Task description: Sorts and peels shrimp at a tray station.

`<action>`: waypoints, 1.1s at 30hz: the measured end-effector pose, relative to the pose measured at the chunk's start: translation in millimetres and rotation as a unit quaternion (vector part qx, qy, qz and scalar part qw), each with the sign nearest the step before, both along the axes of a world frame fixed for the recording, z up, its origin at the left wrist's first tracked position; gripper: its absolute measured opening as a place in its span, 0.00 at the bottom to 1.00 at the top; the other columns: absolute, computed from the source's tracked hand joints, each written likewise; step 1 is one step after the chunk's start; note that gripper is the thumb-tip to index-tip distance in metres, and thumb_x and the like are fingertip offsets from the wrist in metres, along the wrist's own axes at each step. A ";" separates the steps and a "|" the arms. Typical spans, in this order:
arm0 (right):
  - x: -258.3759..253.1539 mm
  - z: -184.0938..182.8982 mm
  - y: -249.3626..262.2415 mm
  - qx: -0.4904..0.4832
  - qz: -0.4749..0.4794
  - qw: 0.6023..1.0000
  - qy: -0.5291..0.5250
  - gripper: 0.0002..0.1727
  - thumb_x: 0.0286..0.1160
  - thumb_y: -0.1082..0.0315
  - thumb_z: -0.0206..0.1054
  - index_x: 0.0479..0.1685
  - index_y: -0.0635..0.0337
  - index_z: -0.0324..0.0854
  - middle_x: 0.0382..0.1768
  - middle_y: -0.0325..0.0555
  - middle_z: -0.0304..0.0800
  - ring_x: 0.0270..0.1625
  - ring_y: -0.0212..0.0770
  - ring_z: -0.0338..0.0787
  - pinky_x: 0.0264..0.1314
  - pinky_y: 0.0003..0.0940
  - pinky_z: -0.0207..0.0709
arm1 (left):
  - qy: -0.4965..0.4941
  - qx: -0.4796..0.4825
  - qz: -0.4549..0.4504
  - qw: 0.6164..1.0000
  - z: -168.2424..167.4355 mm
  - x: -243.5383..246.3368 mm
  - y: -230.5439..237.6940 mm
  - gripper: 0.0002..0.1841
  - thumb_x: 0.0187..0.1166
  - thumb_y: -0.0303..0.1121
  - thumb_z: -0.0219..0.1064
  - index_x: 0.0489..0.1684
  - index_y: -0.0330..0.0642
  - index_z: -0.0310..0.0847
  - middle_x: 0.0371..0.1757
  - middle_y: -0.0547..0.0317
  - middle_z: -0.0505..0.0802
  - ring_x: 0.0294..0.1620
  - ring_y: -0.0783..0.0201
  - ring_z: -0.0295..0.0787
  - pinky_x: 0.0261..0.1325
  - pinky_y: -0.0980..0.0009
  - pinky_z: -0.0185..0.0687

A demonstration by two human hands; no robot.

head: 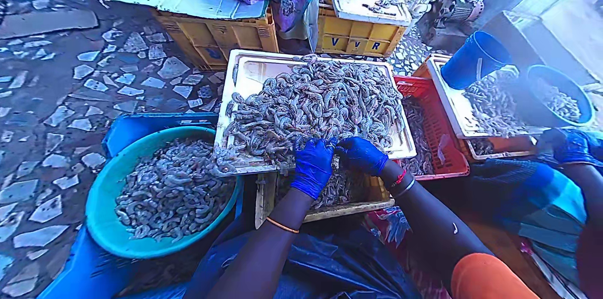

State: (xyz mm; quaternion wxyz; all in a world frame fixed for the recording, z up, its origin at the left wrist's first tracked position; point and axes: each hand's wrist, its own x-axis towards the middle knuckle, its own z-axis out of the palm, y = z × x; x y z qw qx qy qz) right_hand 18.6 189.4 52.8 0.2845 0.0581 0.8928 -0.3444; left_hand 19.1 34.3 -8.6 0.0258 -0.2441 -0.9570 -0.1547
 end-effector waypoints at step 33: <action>-13.2 -25.2 -11.2 -0.252 -0.110 0.942 0.192 0.11 0.82 0.67 0.63 0.33 0.60 0.85 0.22 0.37 0.83 0.25 0.30 0.81 0.32 0.28 0.77 | -0.235 0.268 0.014 0.934 3.0 -38.3 -36.9 0.17 0.86 0.35 0.64 0.68 0.46 0.87 0.71 0.41 0.86 0.76 0.40 0.78 0.77 0.36 0.68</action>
